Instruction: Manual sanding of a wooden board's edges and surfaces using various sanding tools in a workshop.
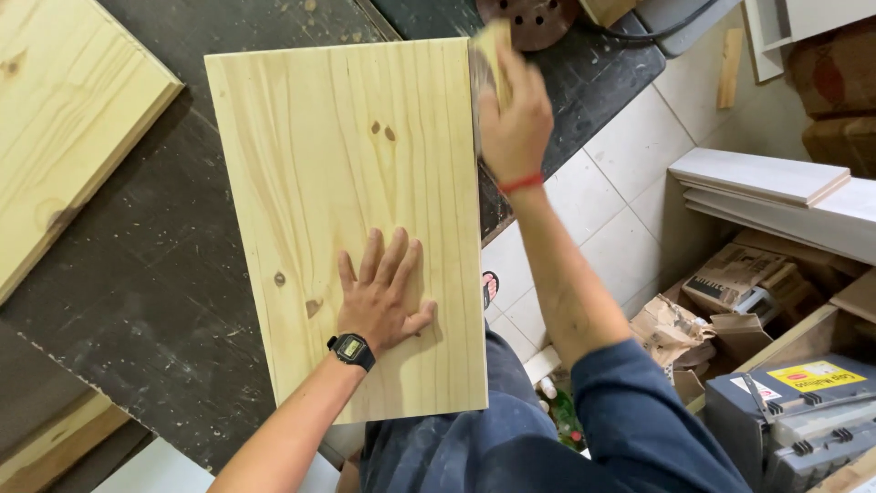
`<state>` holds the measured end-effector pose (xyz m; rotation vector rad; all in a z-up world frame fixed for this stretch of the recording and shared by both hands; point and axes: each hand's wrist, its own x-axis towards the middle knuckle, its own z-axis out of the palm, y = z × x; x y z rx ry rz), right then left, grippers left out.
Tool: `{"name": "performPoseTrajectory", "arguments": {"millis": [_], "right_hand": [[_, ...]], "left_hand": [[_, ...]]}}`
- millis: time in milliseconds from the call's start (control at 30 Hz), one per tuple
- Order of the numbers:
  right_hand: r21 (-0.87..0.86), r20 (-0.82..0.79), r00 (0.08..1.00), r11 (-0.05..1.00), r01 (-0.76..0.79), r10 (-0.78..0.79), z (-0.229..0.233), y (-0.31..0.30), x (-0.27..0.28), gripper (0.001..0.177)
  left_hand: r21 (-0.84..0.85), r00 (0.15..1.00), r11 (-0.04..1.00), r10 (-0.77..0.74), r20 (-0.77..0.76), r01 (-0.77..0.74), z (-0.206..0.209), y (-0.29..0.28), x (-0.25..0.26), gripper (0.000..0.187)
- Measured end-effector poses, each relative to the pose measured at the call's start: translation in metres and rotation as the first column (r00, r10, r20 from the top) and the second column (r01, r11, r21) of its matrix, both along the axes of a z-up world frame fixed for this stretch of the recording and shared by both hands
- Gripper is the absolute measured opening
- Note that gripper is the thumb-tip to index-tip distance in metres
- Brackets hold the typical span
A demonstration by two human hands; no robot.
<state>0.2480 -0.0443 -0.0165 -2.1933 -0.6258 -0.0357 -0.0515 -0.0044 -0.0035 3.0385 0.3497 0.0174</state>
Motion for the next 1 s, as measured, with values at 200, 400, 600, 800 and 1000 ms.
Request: {"name": "performPoseTrajectory", "arguments": {"millis": [200, 400, 600, 800, 1000], "right_hand": [[-0.005, -0.011, 0.999, 0.999, -0.032, 0.031, 0.007, -0.004, -0.003, 0.049], [0.019, 0.024, 0.998, 0.998, -0.052, 0.052, 0.006, 0.013, 0.024, 0.050], [0.010, 0.005, 0.997, 0.997, -0.072, 0.072, 0.018, -0.005, -0.002, 0.051], [0.002, 0.072, 0.991, 0.993, -0.117, 0.117, 0.008, 0.025, 0.036, 0.053], [-0.027, 0.018, 0.996, 0.996, -0.084, 0.084, 0.019, 0.006, 0.007, 0.048]], "left_hand": [[0.004, 1.000, 1.000, 0.005, 0.004, -0.005, -0.001, -0.002, -0.001, 0.091], [0.039, 1.000, 0.999, -0.002, -0.014, 0.002, 0.003, 0.000, 0.001, 0.092], [0.042, 1.000, 0.999, -0.003, -0.018, 0.004, 0.004, 0.001, 0.002, 0.094], [0.054, 0.999, 0.999, -0.001, -0.036, 0.003, 0.002, 0.001, 0.001, 0.096], [0.041, 1.000, 0.999, 0.006, -0.013, -0.005, 0.003, 0.001, 0.002, 0.094]]}}
